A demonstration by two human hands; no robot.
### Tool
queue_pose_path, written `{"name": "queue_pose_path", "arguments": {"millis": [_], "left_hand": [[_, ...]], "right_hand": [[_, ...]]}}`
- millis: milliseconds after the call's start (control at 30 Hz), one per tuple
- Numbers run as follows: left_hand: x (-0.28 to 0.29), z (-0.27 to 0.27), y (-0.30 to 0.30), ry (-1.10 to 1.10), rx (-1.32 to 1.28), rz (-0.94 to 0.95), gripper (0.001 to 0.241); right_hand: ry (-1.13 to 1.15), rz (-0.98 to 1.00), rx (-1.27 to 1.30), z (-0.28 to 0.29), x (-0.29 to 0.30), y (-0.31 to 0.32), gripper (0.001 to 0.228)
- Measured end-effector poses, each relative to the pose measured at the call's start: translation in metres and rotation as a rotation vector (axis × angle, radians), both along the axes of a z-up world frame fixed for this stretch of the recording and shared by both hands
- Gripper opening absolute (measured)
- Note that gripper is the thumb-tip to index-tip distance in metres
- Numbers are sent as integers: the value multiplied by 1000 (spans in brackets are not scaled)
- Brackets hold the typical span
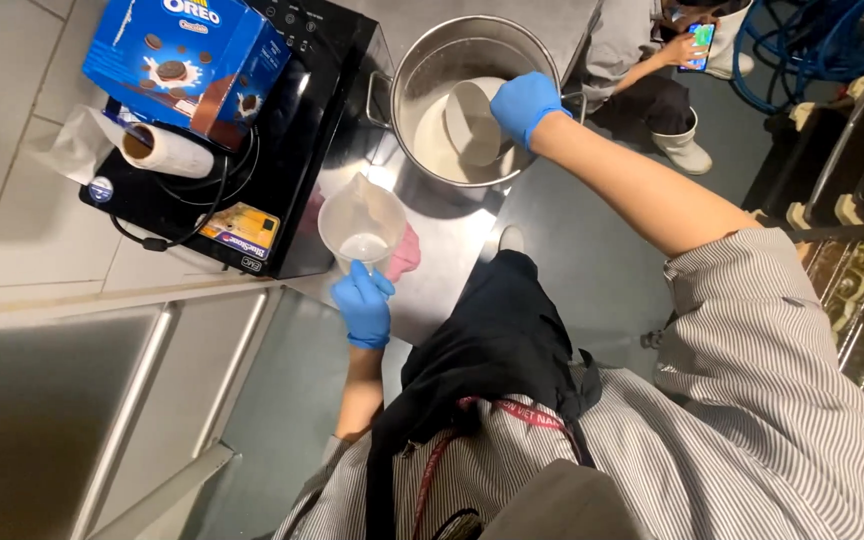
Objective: Filling small plastic cups with a white liquid mixture and placing lids on them.
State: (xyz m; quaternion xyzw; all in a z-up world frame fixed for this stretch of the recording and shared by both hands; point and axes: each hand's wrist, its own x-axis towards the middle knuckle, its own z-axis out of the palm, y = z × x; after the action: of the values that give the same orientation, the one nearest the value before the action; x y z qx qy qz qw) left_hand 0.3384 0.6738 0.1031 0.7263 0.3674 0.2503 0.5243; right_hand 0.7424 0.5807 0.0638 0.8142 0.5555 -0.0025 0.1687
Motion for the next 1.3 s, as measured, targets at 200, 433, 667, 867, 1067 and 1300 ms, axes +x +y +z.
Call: {"name": "queue_pose_path", "arguments": {"millis": [200, 433, 667, 867, 1067, 1300], "left_hand": [[1, 11, -10, -71, 107, 29, 52], [-8, 6, -12, -62, 157, 97, 42], [-12, -10, -8, -162, 13, 141, 42], [-2, -8, -1, -158, 97, 97, 37], [12, 20, 3, -137, 169, 52, 37], [64, 82, 17, -180, 349, -46, 39]], "right_hand": [[57, -84, -25, -55, -21, 30, 15], [94, -4, -80, -45, -35, 51, 14], [366, -33, -79, 18, -27, 44, 28], [537, -161, -16, 65, -11, 3, 38], [680, -232, 262, 108, 12, -57, 42], [608, -250, 636, 185, 8, -112, 37]]}}
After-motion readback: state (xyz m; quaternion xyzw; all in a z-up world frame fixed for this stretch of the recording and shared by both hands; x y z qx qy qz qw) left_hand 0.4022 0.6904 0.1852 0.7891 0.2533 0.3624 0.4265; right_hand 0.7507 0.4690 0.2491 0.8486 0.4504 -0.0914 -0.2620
